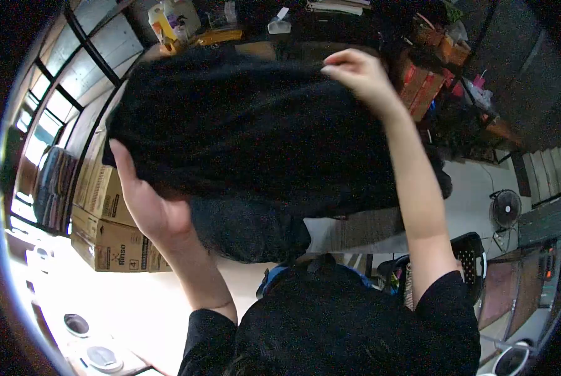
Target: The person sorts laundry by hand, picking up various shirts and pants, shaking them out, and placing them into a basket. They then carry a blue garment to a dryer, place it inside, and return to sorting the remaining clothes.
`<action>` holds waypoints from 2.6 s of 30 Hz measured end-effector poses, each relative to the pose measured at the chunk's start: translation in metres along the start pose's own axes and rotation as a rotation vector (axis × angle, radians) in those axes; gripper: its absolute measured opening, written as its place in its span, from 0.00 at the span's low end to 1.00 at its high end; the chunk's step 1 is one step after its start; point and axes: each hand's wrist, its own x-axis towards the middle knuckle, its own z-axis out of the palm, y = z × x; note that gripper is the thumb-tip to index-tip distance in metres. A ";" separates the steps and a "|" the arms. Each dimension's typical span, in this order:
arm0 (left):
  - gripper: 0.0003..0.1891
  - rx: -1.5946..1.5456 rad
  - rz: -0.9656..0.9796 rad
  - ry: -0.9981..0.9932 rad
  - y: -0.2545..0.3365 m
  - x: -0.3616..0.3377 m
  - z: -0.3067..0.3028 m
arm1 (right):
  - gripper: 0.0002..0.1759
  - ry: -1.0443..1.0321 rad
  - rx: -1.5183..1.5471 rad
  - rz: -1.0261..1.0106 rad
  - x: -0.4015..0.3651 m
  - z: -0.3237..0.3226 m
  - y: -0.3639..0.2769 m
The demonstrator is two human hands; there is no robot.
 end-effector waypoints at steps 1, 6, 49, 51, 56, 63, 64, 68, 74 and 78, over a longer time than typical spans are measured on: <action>0.26 0.035 0.009 0.065 0.000 0.008 -0.026 | 0.20 -0.053 0.086 0.043 0.000 0.026 0.016; 0.34 0.355 -0.078 0.457 -0.021 0.021 -0.229 | 0.21 -0.129 0.160 0.237 -0.052 0.076 0.096; 0.28 0.448 -0.079 0.554 -0.064 0.019 -0.193 | 0.21 0.134 -0.183 0.578 -0.228 0.079 0.166; 0.30 0.581 -0.187 0.279 -0.094 0.000 -0.146 | 0.19 0.174 -0.013 0.613 -0.231 0.080 0.177; 0.37 0.771 -0.392 -0.884 -0.137 -0.051 -0.050 | 0.16 0.579 0.064 0.635 -0.257 0.043 0.204; 0.33 1.653 -0.116 -0.339 -0.249 -0.066 -0.199 | 0.13 0.922 -0.384 0.697 -0.347 0.011 0.240; 0.33 1.543 -0.231 -0.280 -0.255 -0.068 -0.216 | 0.14 0.866 -0.368 0.693 -0.338 0.023 0.219; 0.34 1.430 -0.473 -0.390 -0.252 -0.069 -0.192 | 0.23 0.434 0.031 0.863 -0.269 0.087 0.126; 0.25 0.885 -0.562 -1.138 -0.242 -0.114 -0.086 | 0.30 0.320 0.235 0.832 -0.230 0.132 0.094; 0.29 0.726 -0.763 -1.250 -0.237 -0.127 -0.071 | 0.25 0.578 0.150 0.900 -0.258 0.057 0.109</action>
